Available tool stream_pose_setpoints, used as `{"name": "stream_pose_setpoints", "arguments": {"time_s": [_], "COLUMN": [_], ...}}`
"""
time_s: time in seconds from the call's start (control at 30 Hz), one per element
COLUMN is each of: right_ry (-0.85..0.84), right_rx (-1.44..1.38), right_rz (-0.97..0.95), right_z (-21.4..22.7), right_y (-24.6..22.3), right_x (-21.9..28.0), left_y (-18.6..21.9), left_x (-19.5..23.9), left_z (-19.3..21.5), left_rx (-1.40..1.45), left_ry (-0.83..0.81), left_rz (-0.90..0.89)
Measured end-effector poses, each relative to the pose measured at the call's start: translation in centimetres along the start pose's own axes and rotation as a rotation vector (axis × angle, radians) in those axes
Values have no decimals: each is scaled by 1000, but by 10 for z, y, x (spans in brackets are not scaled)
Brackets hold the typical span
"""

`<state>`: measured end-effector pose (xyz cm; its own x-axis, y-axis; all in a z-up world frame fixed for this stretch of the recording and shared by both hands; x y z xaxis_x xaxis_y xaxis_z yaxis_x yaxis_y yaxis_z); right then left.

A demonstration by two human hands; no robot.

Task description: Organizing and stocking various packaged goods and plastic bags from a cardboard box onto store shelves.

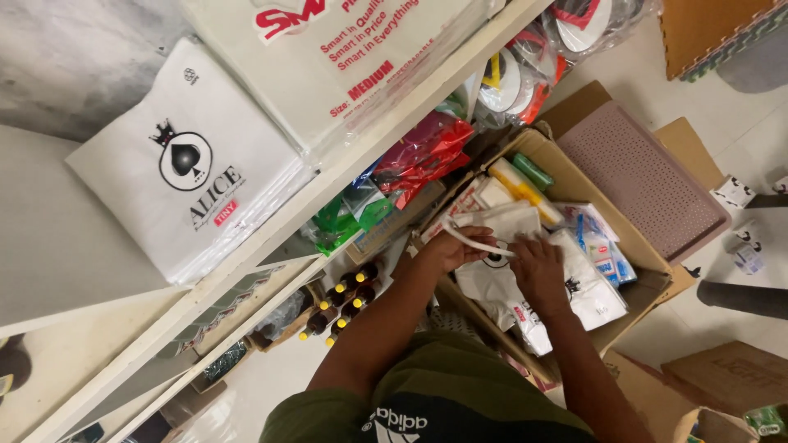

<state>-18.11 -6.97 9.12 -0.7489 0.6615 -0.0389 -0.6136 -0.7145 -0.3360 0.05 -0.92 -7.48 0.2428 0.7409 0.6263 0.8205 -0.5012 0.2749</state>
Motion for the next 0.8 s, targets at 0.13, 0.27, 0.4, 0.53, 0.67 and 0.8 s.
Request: {"name": "stream_pose_setpoints", "arguments": {"time_s": [0.13,0.27,0.4,0.53,0.67,0.8], "right_ry": [-187,-9,304,157,-339,-504], "right_rx": [-349,-351,-559,-4,49,55], "right_rz": [-230,-458,-654,-663,-914,-961], "right_z": [-32,-62,12,-22,-80,-91], "right_y": [57,174,215,326,410,425], "right_x": [6,15,-13,-20,-23,-27], "left_y": [3,10,-47,-56,-57,-56], "left_x": [18,34,-32,-39,-32,-40], "left_z": [-32,-39,63,71,74,68], "left_rx": [-23,-478,-864,-1334,-1271,-1235], "left_ry": [17,310,604,720,786,803], "left_rz": [9,2,-177,-159,-140,-127]}}
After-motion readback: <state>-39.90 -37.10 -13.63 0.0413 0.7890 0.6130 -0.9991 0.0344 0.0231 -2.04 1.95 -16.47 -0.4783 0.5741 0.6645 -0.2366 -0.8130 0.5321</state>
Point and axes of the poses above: each hand's wrist, its own x-axis away from the middle knuckle, its own z-axis out of the back of the hand, y = z × x, the point moved 3 cm from there along -x, towards the middle knuckle, and after that the axes turned 3 degrees about -y, right-handed, at the moved point
